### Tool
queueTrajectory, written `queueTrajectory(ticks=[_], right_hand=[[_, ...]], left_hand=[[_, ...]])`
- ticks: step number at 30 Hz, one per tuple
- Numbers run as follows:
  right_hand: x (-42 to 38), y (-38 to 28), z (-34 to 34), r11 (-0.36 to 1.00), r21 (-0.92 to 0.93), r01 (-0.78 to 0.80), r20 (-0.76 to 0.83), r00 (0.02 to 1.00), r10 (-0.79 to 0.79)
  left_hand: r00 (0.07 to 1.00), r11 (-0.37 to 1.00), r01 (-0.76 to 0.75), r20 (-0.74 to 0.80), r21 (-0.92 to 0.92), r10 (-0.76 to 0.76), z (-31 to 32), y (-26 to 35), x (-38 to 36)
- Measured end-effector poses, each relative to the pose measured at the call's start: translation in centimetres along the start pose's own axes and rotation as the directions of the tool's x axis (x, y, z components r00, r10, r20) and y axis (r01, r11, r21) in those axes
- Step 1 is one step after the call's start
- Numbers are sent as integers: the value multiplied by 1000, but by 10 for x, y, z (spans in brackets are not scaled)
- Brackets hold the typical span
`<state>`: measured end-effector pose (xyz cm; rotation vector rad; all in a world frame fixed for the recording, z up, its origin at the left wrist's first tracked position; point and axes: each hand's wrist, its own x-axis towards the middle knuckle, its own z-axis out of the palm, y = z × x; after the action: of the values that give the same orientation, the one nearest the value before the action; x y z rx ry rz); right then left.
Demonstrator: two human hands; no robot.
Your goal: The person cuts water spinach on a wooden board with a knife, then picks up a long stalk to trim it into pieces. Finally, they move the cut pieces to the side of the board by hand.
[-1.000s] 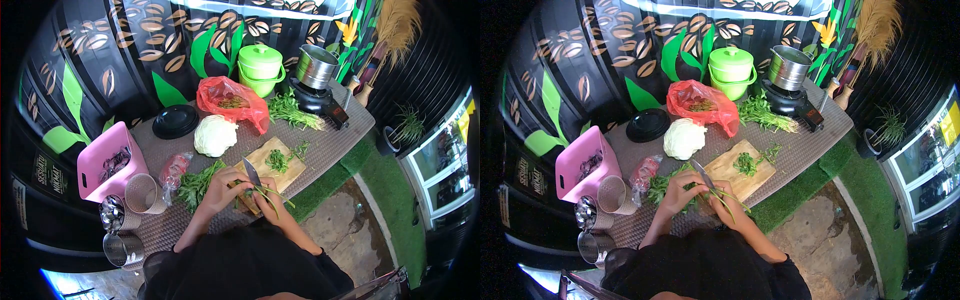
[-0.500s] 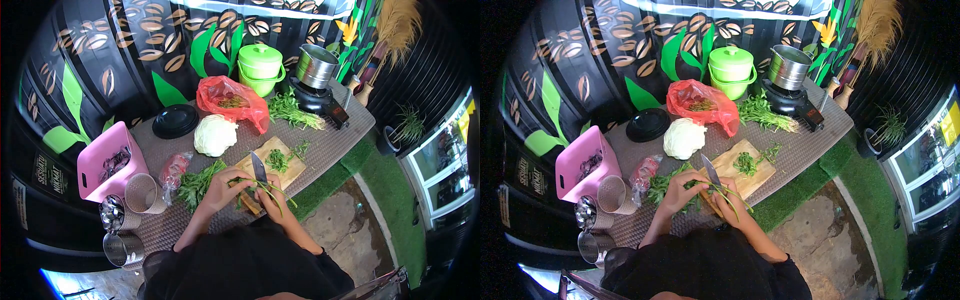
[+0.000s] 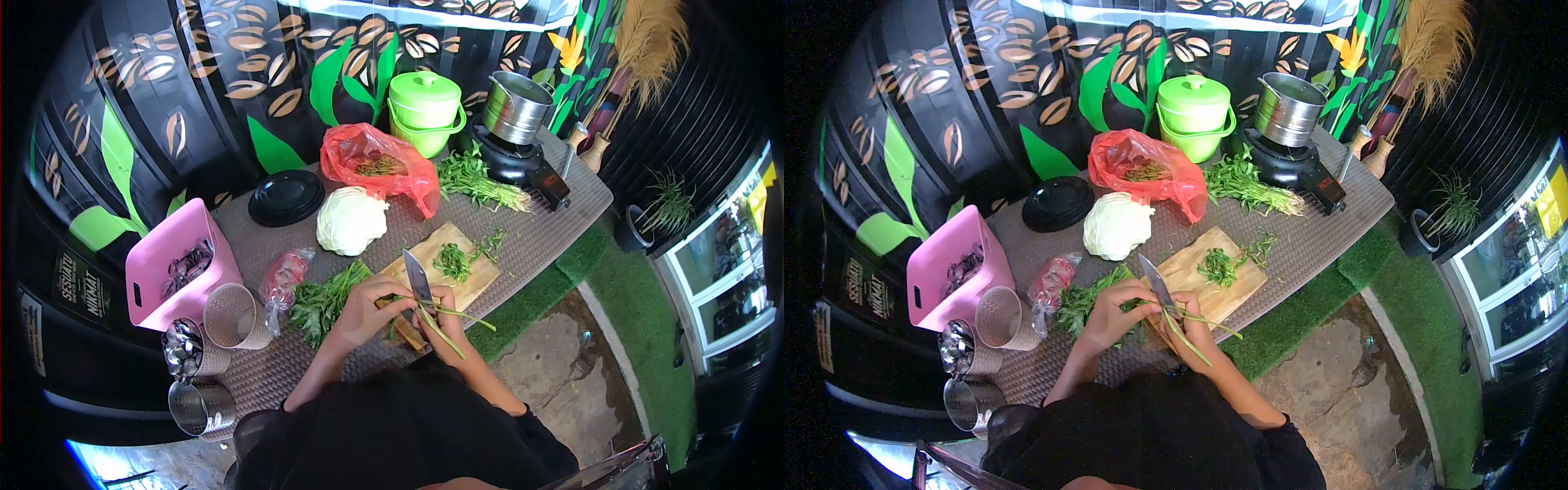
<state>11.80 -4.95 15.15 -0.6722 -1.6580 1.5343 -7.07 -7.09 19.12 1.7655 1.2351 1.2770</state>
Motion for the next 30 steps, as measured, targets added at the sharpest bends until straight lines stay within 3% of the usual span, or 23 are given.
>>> queueTrajectory(ticks=[6, 15, 17, 21, 23, 24, 27, 30], right_hand=[[-1, -2, 2, 997, 76, 3, 27, 1000, -5], [3, -2, 2, 980, 180, -81, 80, 994, 67], [4, -6, 1, 959, 214, -183, 105, 981, 164], [7, 10, -5, 987, 148, -65, 47, 997, 59], [3, 14, -16, 823, 500, -268, 96, 962, 255], [3, 17, -17, 822, 503, -268, 91, 962, 258], [8, 28, -25, 756, 581, -302, -121, 886, 447], [10, 48, -41, 762, 541, -357, -116, 865, 488]], left_hand=[[996, 992, 83, 49, -98, -78, 0, -2, -1], [987, 987, 138, 89, -82, -131, -2, -5, -3], [984, 982, 168, 77, -85, -162, 1, -18, -6], [953, 948, 296, -26, -113, -301, 4, -31, -11], [955, 953, 287, -54, -97, -293, 6, -50, -15], [956, 958, 275, -83, -81, -281, 6, -56, -17], [945, 952, 302, -115, -53, -306, 8, -69, -22], [924, 925, 376, -94, 56, -370, 13, -86, -22]])
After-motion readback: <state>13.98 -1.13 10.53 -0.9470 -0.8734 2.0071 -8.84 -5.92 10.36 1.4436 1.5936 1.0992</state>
